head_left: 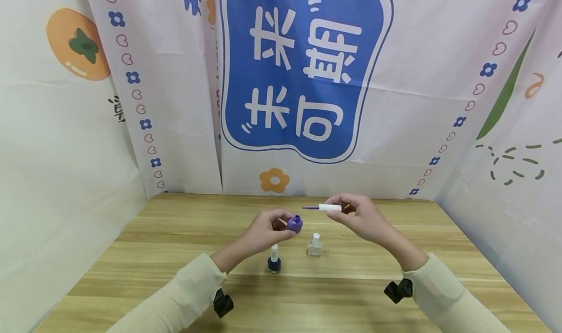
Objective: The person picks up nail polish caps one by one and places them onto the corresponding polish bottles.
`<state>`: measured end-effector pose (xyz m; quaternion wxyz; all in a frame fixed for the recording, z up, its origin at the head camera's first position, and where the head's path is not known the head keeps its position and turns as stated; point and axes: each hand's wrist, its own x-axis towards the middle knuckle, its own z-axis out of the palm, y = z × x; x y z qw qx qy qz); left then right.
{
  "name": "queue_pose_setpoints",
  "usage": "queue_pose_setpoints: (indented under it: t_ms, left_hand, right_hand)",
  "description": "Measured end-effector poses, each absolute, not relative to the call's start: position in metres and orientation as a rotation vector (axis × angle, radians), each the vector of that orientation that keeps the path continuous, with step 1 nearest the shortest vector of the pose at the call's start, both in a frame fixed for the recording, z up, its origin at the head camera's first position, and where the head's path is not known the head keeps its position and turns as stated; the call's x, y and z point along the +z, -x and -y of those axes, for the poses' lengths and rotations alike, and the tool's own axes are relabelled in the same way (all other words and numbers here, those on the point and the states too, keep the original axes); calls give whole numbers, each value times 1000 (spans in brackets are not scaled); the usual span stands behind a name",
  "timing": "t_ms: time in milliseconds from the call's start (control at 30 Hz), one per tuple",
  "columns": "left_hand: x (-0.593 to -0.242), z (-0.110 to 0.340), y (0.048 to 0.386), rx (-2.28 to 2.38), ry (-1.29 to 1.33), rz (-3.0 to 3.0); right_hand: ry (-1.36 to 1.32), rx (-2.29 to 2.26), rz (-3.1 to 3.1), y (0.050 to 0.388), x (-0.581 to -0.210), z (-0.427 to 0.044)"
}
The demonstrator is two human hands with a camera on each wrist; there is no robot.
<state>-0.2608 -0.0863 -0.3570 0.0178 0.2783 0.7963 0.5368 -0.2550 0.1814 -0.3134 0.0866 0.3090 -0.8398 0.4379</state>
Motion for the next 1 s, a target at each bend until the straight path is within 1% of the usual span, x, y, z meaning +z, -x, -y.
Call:
queue_pose_setpoints:
  t_ms: [200, 433, 1000]
  left_hand:
    - [-354, 85, 257, 1668, -861, -2480]
    - [-361, 85, 260, 1637, -889, -2494]
    - [-363, 84, 261, 1643, -912, -2468]
  right_hand:
    - [-947, 1261, 2526, 252, -312, -179]
    - [-972, 1205, 2535, 250, -313, -177]
    - [-1007, 1152, 2559, 248, -311, -178]
